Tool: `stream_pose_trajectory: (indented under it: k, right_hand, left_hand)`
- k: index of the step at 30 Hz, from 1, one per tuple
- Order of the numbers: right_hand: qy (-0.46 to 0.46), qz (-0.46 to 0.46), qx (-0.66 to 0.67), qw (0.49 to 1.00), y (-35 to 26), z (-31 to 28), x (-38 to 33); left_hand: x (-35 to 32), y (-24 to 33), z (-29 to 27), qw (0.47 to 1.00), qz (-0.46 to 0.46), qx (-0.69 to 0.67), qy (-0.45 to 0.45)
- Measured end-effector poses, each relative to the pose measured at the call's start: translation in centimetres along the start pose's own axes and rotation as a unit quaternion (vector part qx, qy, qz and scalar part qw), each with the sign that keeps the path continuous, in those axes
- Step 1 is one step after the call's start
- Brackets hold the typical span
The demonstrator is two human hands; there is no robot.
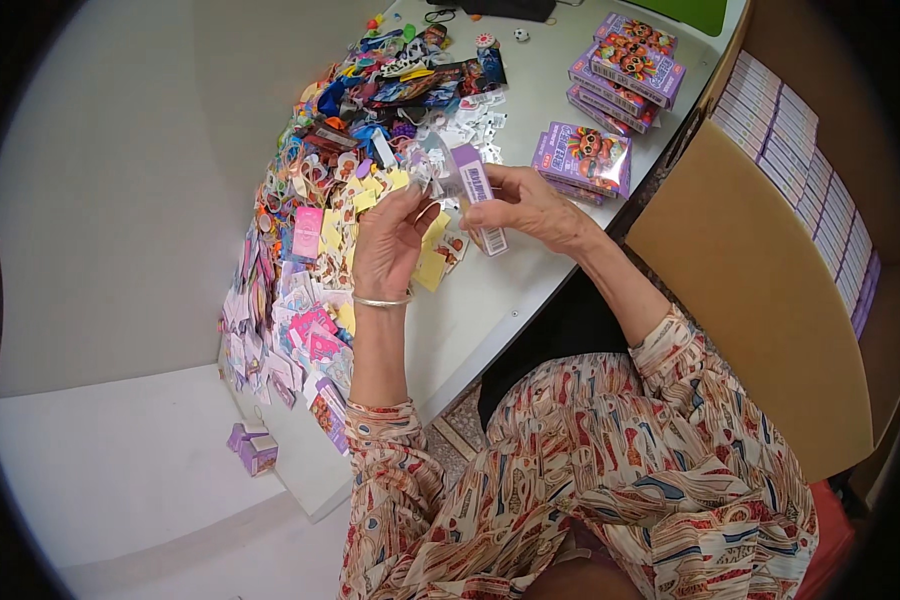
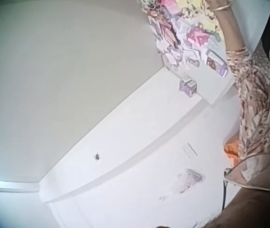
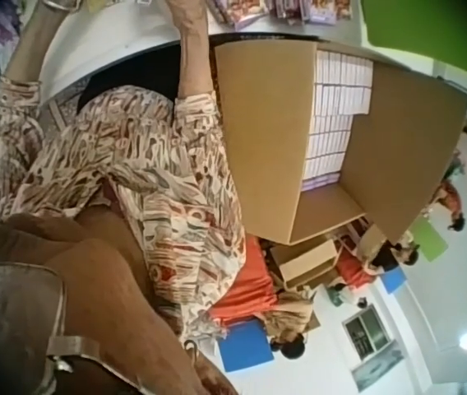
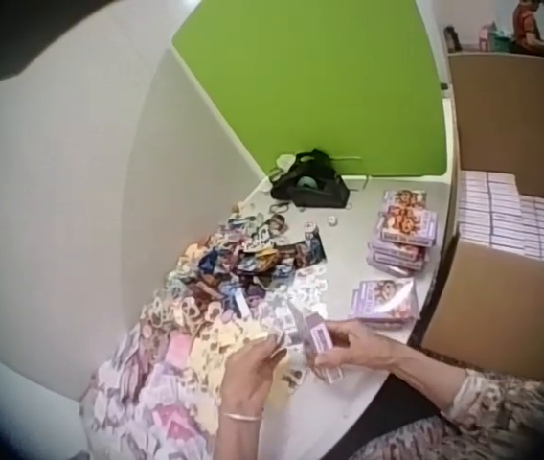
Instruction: Packing small product boxes into a larger cardboard carton.
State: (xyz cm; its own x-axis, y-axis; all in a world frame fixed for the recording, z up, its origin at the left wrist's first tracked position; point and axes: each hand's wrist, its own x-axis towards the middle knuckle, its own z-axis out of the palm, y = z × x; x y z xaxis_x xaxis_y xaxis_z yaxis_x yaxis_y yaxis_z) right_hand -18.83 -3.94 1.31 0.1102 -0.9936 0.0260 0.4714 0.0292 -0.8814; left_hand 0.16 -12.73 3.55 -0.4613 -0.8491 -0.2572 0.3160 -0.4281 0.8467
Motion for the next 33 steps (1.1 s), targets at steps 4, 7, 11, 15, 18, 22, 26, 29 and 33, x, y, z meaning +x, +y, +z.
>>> stream_pose_trajectory:
  k: [4, 7, 11, 15, 18, 22, 26, 29, 33]
  right_hand:
    - [-0.014, -0.011, -0.007, 1.0, 0.4, -0.7, 1.0]
    - [0.006, -0.009, 0.005, 1.0, 1.1, -0.9, 1.4]
    - [0.017, 0.023, -0.03, 0.999, 0.5, -0.7, 1.1]
    - [0.046, -0.038, -0.293, 0.954, 0.5, -0.1, 1.3]
    - [0.109, -0.089, -0.526, 0.839, 0.7, 1.1, 0.6]
    - [0.113, -0.113, -0.56, 0.813, 0.9, 1.4, 0.5]
    - [0.102, -0.121, -0.585, 0.795, 1.2, 2.2, 0.9]
    - [0.12, -0.169, -0.585, 0.784, 1.5, 1.7, 0.6]
    - [0.122, -0.168, -0.613, 0.762, 1.4, 2.6, 0.6]
  left_hand:
    - [0.5, -0.2, -0.1, 1.0, 0.007, 0.003, 0.012]
    - [0.8, -0.2, -1.0, 0.999, 0.01, -0.026, 0.031]
    - [0.6, 0.5, -1.2, 0.996, 0.028, -0.06, 0.062]
    - [-1.1, 2.1, 0.6, 0.994, 0.076, -0.056, 0.059]
    - [-2.2, 3.2, 2.1, 0.988, 0.153, -0.011, 0.035]
    - [-3.5, 3.1, 3.0, 0.952, 0.17, 0.233, 0.098]
    - [-2.2, 0.5, 0.0, 0.735, 0.403, 0.532, 0.122]
    - [-2.6, 0.5, 2.7, 0.618, 0.454, 0.626, 0.139]
    - [-3.6, 0.7, 3.4, 0.559, 0.452, 0.686, 0.112]
